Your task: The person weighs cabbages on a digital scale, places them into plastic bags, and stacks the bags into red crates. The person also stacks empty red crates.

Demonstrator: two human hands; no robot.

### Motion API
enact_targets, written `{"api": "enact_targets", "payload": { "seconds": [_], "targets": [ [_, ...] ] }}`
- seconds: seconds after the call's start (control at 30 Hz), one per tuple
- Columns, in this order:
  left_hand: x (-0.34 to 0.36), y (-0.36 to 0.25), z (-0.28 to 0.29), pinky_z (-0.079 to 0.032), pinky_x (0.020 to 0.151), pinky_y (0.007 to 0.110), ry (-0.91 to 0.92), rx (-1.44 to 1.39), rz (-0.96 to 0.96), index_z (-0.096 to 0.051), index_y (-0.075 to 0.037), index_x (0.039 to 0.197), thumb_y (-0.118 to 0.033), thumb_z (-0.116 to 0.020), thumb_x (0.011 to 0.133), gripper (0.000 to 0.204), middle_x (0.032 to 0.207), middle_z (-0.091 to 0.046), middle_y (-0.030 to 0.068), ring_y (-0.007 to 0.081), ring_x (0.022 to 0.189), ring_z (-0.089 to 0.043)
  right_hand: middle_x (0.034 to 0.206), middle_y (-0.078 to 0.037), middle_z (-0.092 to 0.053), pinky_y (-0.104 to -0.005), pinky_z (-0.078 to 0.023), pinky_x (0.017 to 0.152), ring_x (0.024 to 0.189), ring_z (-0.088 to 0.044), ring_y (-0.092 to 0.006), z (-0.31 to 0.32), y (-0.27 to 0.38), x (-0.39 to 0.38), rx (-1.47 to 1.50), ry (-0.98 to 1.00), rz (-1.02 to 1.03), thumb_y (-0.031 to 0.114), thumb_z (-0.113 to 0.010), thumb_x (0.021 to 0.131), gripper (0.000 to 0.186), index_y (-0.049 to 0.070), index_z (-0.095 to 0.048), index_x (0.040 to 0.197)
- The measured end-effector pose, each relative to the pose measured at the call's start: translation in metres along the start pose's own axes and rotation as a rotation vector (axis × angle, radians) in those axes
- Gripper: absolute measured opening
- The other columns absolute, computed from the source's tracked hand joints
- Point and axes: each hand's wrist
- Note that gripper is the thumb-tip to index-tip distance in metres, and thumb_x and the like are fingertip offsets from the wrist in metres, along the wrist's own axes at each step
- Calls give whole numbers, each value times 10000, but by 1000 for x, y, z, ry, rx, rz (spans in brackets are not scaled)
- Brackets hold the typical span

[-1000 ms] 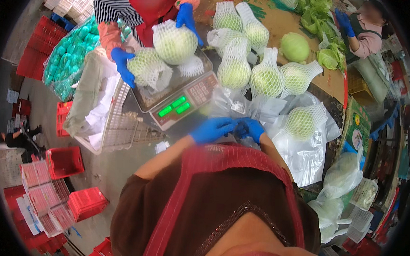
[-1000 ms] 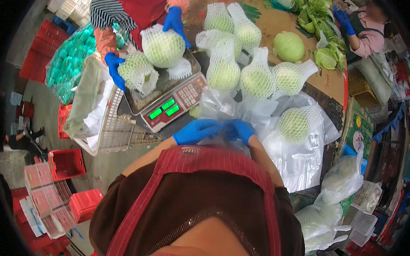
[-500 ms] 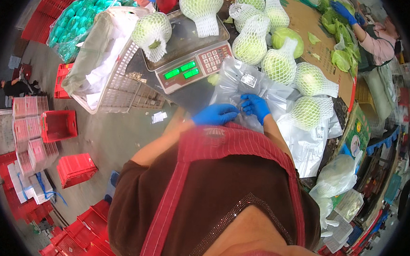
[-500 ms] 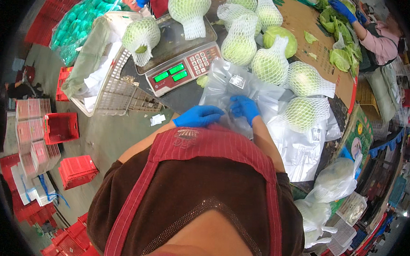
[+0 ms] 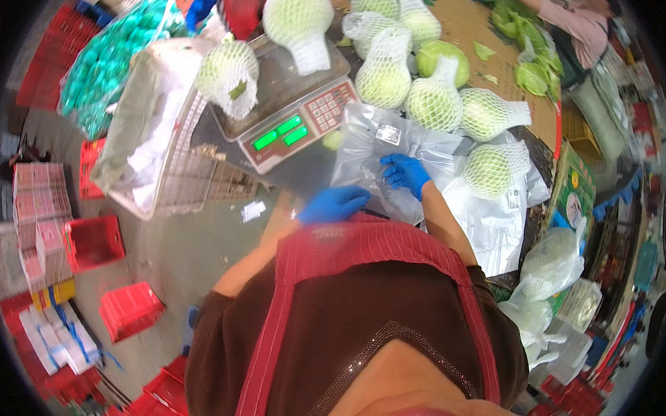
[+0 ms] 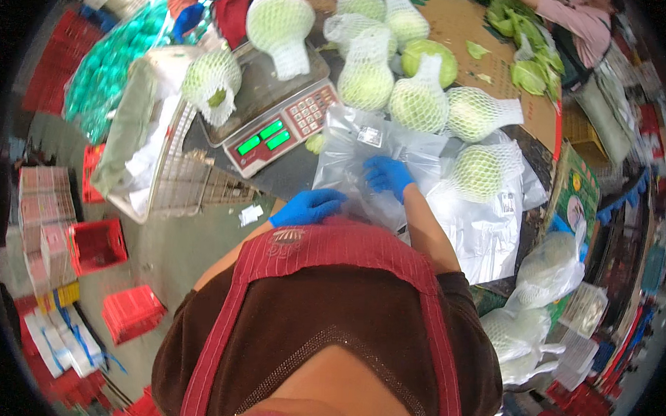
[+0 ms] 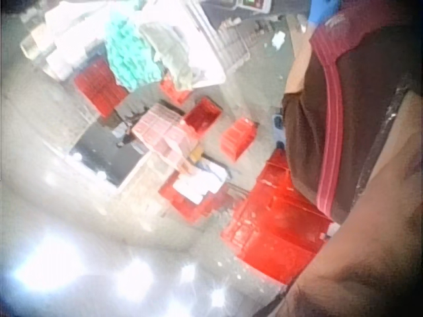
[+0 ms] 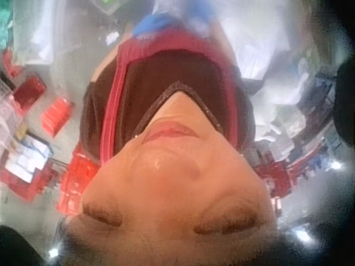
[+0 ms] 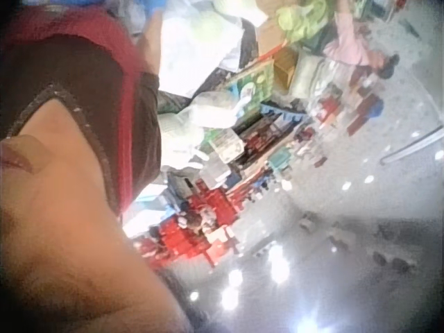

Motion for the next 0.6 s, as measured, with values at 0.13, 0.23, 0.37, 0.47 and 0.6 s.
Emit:
{"api": "enact_targets", "payload": {
  "seconds": [0.13, 0.23, 0.37, 0.47, 0.6],
  "targets": [
    [-7, -9, 14, -477, 820, 285, 32, -102, 28, -547, -26, 1224, -220, -540, 929, 353, 1062, -628, 68, 134, 938, -581, 781, -69, -622, -273, -460, 564, 645, -583, -159, -2, -3, 2, -96, -44, 12, 317, -414, 928, 349, 73, -628, 1055],
    [-26, -17, 56, -471, 842, 284, -21, 30, -214, -536, -28, 1233, -186, -535, 933, 338, 1075, -619, 68, 136, 975, -573, 772, -65, -621, -263, -451, 529, 614, -578, -153, -4, -6, 4, -56, -73, 1, 337, -413, 929, 363, 72, -632, 1045],
    [-81, -24, 158, -436, 844, 289, -707, -256, -418, -628, -3, 1006, -223, -437, 952, 296, 985, -625, 63, 152, 909, -571, 744, -56, -620, -257, -438, 491, 577, -568, -145, -10, -3, 3, -80, -114, 26, 343, -440, 917, 348, 77, -651, 994],
    [-124, -25, 232, -434, 865, 297, -1096, -642, -538, -545, -34, 1206, -281, -413, 969, 367, 913, -585, 31, 139, 865, -552, 716, -46, -611, -241, -378, 447, 527, -510, -124, -22, 12, -7, -46, -49, -8, 352, -445, 921, 369, 54, -661, 934],
    [-131, -11, 280, -378, 997, 389, -1138, -564, -479, -397, -85, 1361, -393, -357, 981, 491, 1327, -442, 106, 219, 1164, -457, 773, -46, -639, -231, -352, 460, 517, -456, -97, -54, 72, -11, -34, 138, 122, 343, -482, 918, 370, 21, -662, 954]
  ]
}}
Point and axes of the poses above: each hand's wrist, its own x-axis towards the middle knuckle, its own z-axis out of the back of the hand, y = z × x
